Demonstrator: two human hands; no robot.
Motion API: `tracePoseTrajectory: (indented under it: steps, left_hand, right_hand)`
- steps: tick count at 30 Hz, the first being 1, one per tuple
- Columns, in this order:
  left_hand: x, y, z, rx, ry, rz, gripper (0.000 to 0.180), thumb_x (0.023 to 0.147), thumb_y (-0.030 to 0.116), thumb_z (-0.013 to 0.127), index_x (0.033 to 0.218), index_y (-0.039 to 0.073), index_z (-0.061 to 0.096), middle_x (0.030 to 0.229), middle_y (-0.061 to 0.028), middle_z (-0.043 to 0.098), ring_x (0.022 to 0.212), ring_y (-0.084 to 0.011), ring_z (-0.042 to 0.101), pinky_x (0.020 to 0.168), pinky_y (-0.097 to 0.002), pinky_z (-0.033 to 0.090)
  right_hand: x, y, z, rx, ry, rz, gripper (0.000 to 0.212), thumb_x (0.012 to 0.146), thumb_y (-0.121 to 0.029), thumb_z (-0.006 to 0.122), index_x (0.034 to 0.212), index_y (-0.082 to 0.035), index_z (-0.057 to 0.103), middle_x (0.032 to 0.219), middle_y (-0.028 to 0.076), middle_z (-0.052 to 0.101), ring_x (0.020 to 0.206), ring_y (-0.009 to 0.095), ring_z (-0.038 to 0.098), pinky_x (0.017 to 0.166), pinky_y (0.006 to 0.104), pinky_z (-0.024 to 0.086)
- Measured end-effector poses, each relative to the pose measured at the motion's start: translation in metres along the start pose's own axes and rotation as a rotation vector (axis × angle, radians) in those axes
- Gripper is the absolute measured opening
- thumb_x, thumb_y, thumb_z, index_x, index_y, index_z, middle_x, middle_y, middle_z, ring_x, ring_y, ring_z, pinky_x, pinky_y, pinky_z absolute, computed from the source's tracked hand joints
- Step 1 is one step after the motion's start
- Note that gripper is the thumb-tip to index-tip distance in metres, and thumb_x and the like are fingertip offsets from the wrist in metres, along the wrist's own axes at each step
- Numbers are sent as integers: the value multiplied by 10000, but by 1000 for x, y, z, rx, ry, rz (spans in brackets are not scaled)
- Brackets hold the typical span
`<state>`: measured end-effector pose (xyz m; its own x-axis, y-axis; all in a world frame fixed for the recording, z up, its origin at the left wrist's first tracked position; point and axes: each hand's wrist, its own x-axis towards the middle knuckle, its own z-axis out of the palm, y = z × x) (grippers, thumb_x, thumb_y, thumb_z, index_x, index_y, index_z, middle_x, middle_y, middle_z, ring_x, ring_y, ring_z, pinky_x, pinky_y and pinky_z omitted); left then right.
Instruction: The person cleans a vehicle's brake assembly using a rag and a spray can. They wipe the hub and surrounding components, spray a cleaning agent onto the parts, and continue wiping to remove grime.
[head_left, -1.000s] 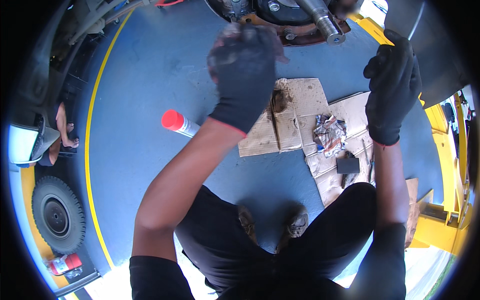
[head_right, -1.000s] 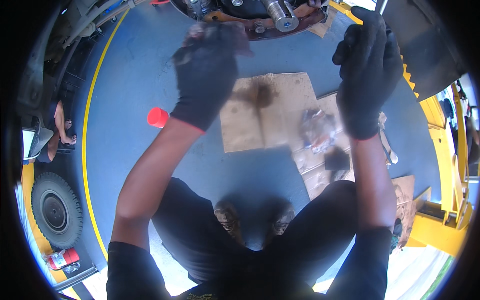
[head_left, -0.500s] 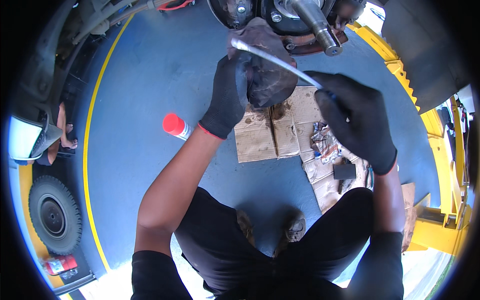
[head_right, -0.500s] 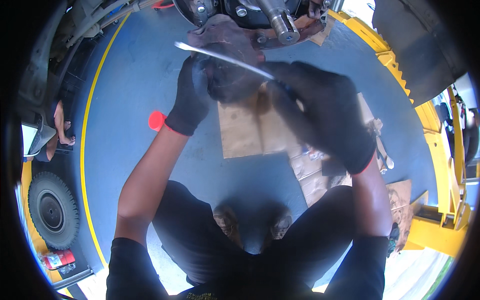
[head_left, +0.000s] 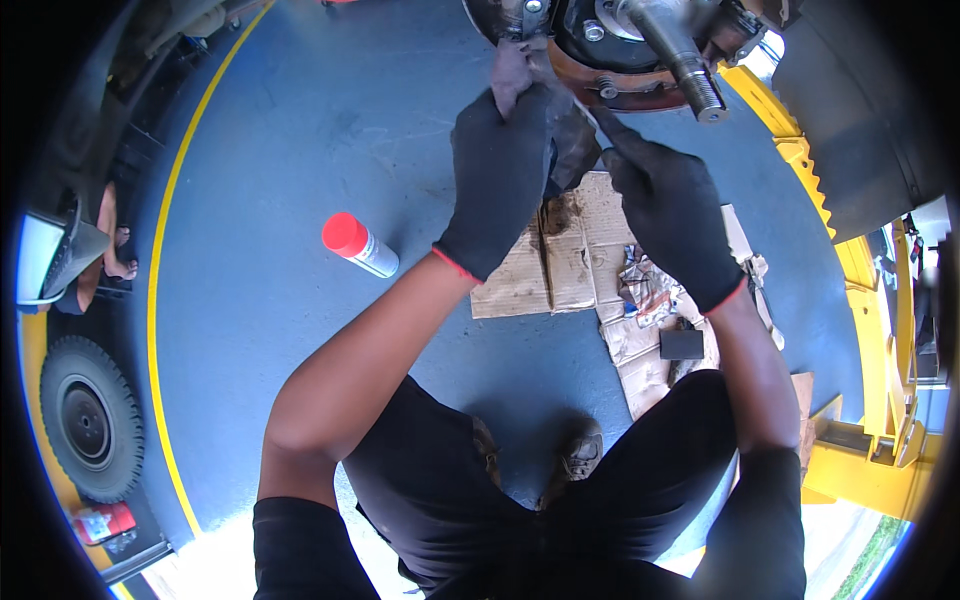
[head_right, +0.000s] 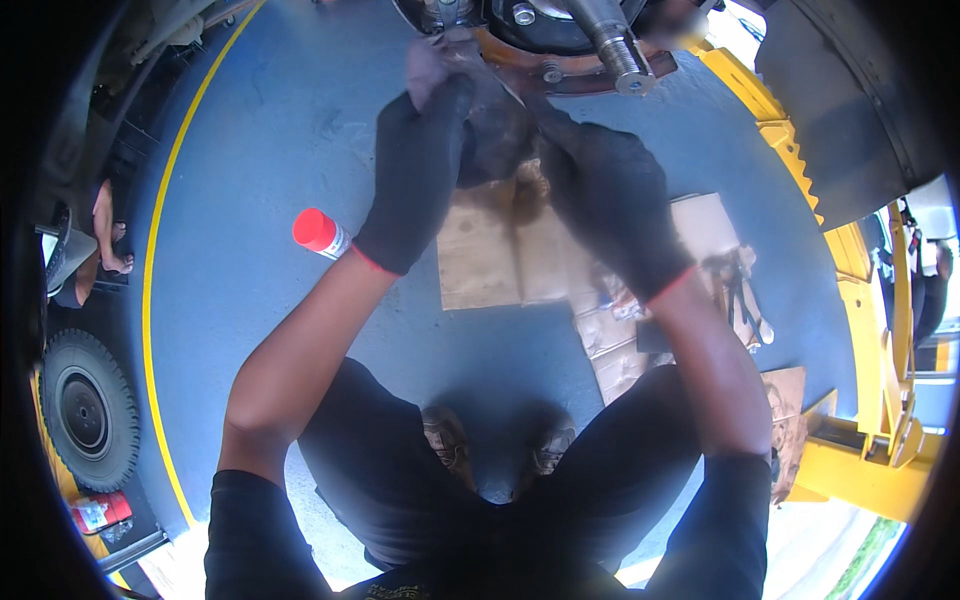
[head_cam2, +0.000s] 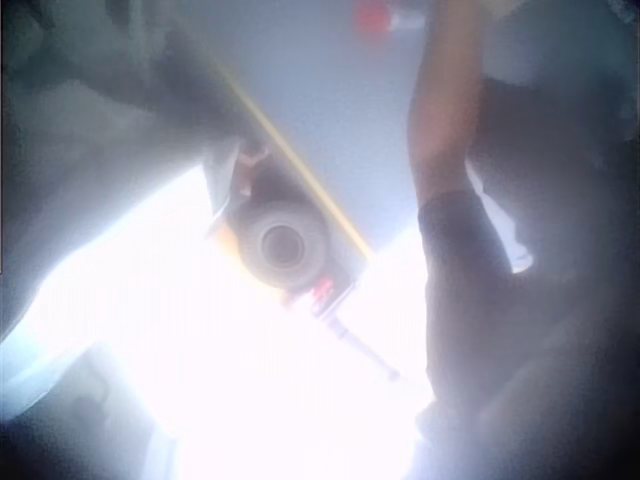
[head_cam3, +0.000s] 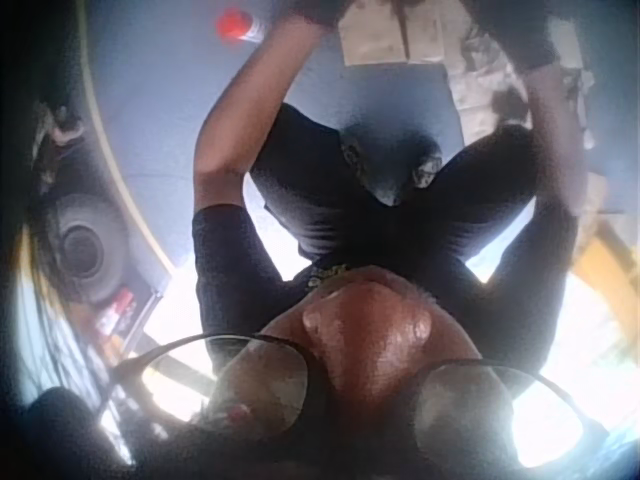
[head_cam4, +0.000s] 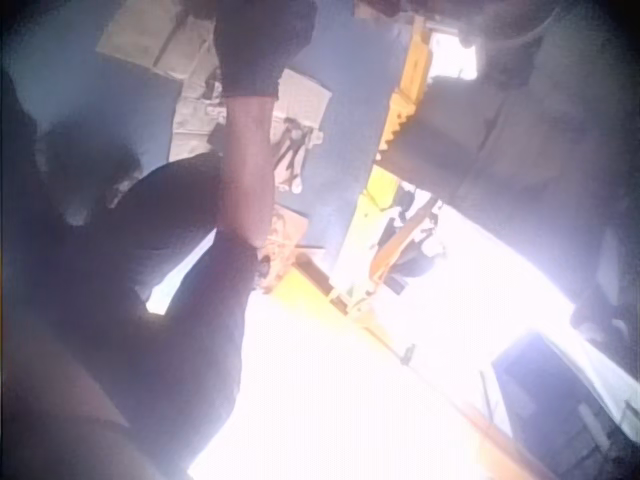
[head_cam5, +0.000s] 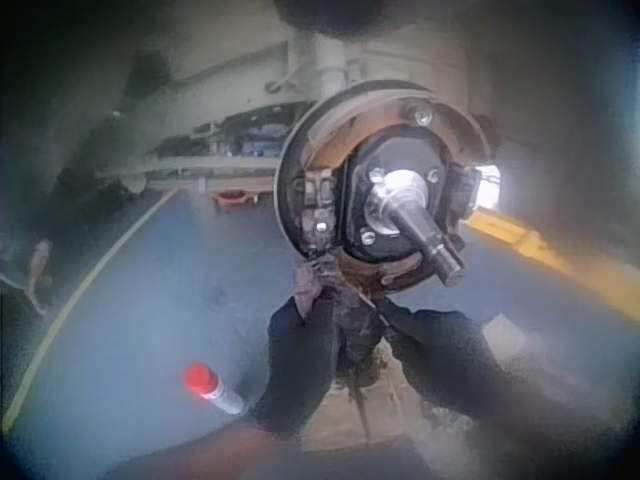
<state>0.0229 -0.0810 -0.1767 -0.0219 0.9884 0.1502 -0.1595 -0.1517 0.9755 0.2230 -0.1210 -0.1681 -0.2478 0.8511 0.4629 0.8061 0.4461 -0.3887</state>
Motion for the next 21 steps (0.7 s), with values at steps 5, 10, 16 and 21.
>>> tracePoseTrajectory:
  steps: [5,10,16,21]
  left_hand:
    - [16,-22,-5,205,55,154,424,1069,315,634,929,-76,720,695,-179,709,670,-224,723,635,-420,525]
    - [6,-38,10,303,-93,158,437,1075,319,647,941,-92,716,752,-230,735,713,-278,762,665,-448,540]
    - [23,-34,-1,55,-80,169,357,1087,257,632,964,-60,738,729,-185,710,670,-242,710,663,-427,542]
    - [29,-33,-12,310,-66,291,303,1080,243,636,923,11,753,694,-140,670,657,-252,688,646,-409,534]
  right_hand:
    - [9,-11,-5,-50,-7,-60,451,1036,-129,688,1486,-99,684,852,250,708,803,428,721,750,499,552]
    - [12,-24,-44,-271,-56,64,393,1045,-166,678,1432,-120,724,847,216,732,784,387,741,764,469,566]
    - [0,-28,-49,-51,-32,47,388,1048,-115,696,1432,-64,724,727,182,651,676,236,686,715,398,551]
    - [12,-17,-9,38,65,-81,386,1027,-72,688,1409,-26,718,816,256,695,735,416,688,695,436,540]
